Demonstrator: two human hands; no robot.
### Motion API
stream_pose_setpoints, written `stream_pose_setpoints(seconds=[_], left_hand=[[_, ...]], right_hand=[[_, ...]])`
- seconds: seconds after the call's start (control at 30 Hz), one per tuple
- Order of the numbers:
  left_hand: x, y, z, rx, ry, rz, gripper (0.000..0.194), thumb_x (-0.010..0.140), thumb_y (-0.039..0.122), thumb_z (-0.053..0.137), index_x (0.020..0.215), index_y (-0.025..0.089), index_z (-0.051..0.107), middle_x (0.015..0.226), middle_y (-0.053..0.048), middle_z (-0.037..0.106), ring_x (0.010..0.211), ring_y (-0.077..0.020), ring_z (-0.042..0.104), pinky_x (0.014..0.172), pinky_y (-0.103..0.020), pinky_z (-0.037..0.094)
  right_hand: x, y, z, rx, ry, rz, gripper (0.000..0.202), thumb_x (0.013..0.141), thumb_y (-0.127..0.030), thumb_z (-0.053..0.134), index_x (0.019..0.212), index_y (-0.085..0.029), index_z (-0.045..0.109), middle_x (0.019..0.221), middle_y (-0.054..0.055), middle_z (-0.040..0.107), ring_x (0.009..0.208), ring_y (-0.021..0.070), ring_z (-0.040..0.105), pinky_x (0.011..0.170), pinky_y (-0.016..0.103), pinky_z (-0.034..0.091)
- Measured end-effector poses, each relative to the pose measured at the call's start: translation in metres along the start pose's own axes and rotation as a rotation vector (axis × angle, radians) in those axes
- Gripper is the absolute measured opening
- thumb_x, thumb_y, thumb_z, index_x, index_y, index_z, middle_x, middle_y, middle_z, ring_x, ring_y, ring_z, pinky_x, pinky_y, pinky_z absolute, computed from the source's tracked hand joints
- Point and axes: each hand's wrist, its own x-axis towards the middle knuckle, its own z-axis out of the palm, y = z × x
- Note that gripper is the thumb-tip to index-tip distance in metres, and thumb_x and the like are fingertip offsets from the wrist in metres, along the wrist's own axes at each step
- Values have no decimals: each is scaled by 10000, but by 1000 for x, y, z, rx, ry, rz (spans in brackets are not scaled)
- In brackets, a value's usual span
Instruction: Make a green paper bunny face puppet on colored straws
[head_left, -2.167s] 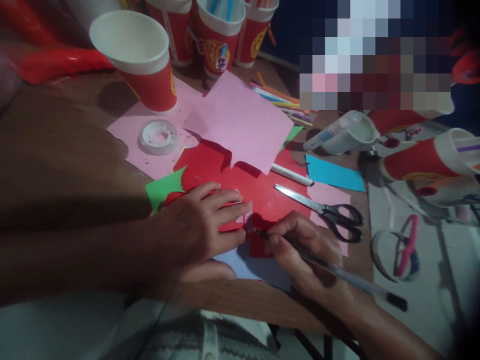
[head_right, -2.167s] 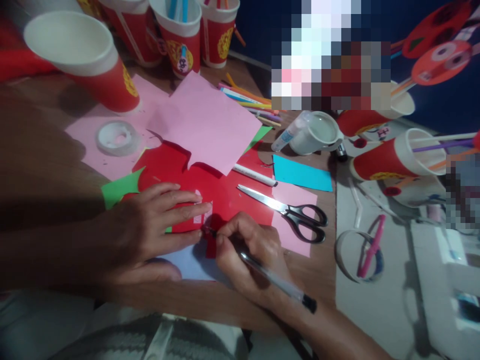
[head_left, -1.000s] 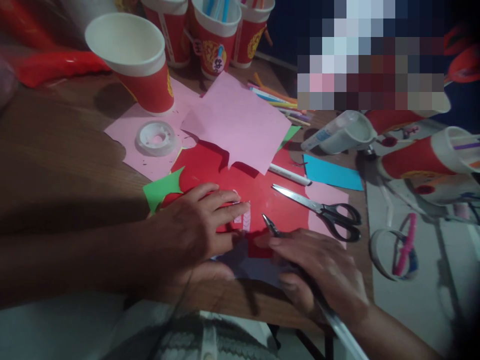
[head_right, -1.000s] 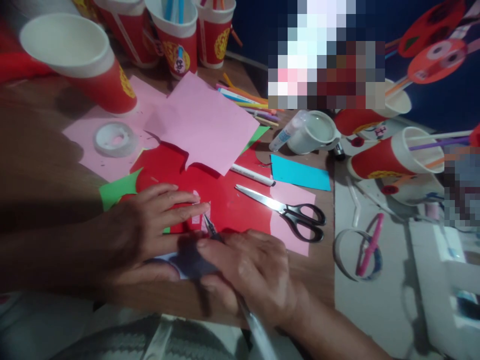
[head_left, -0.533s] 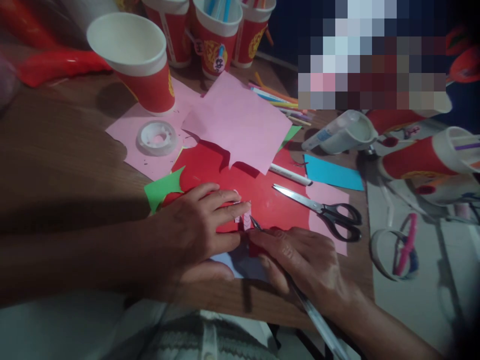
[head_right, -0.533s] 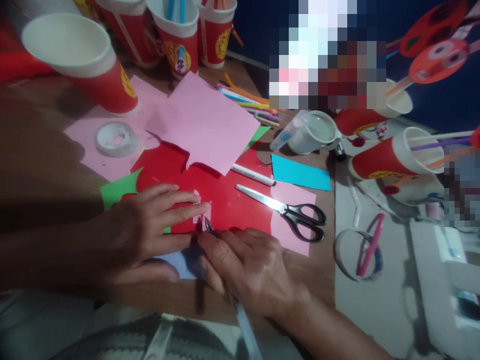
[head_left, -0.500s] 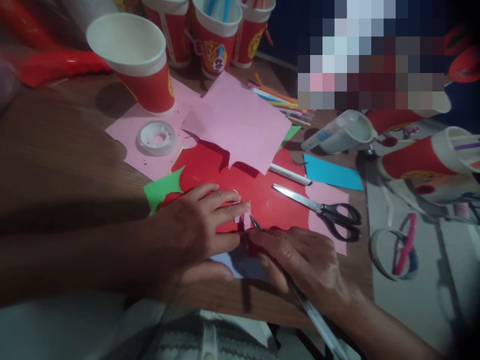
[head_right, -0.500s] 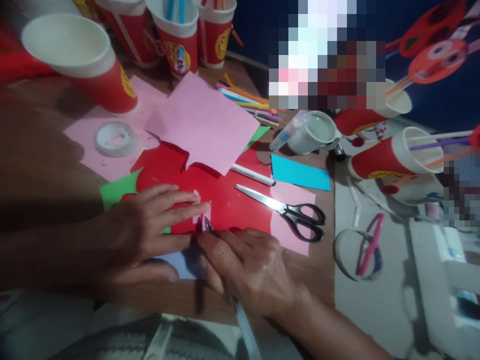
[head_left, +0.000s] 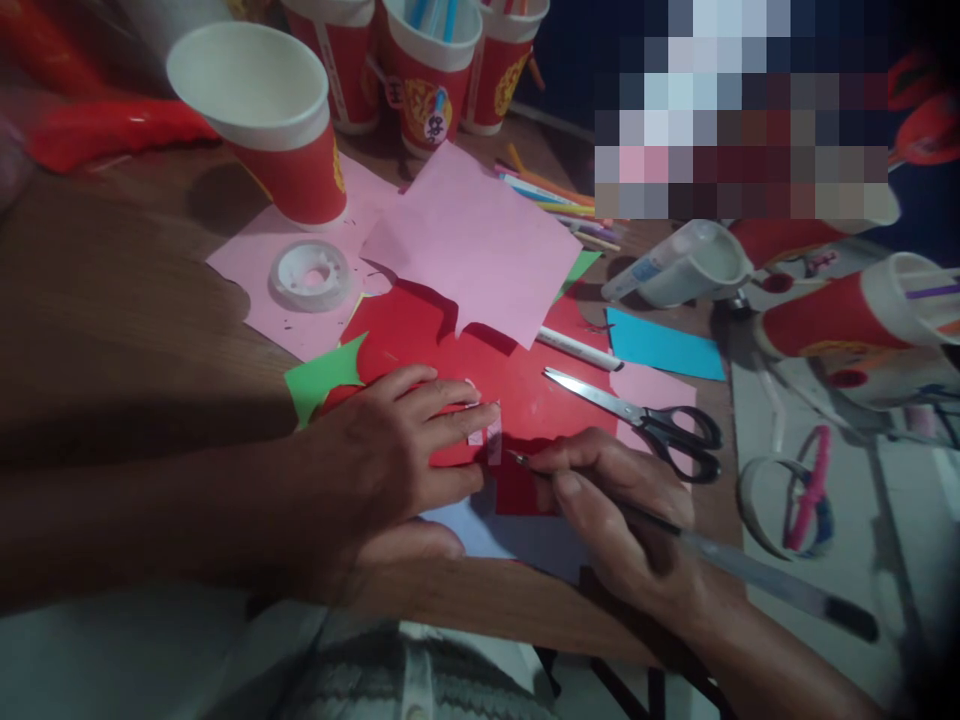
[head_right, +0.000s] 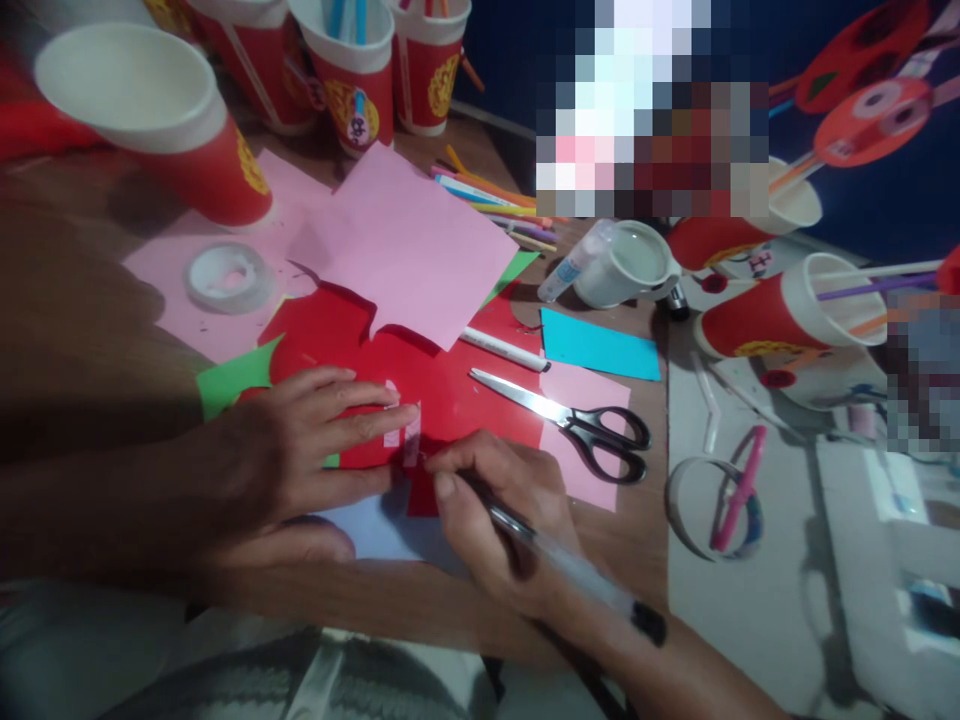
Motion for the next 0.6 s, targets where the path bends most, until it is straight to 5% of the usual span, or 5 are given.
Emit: stream_pose_setpoints(seconds=[0.27, 0.6], left_hand=[[-1, -2, 1, 7, 8, 7, 395, 759, 505, 615, 1072, 265, 621, 1328, -108, 514, 1208, -322, 433, 980, -542, 302], [-1, -1, 1, 36, -7, 11, 395, 782, 518, 575, 1067, 250, 625, 1337, -119, 506, 1200, -329, 441, 974, -555, 296]], right_hand=[[-1, 4, 6, 58, -59, 108, 54, 820, -163, 503, 802, -213, 493, 511, -72, 531, 383, 67, 448, 364, 170, 334], [-2, 5, 6, 44, -73, 105, 47, 807, -166, 525, 777, -203, 518, 540, -54, 566, 407, 71, 482, 385, 175, 355]])
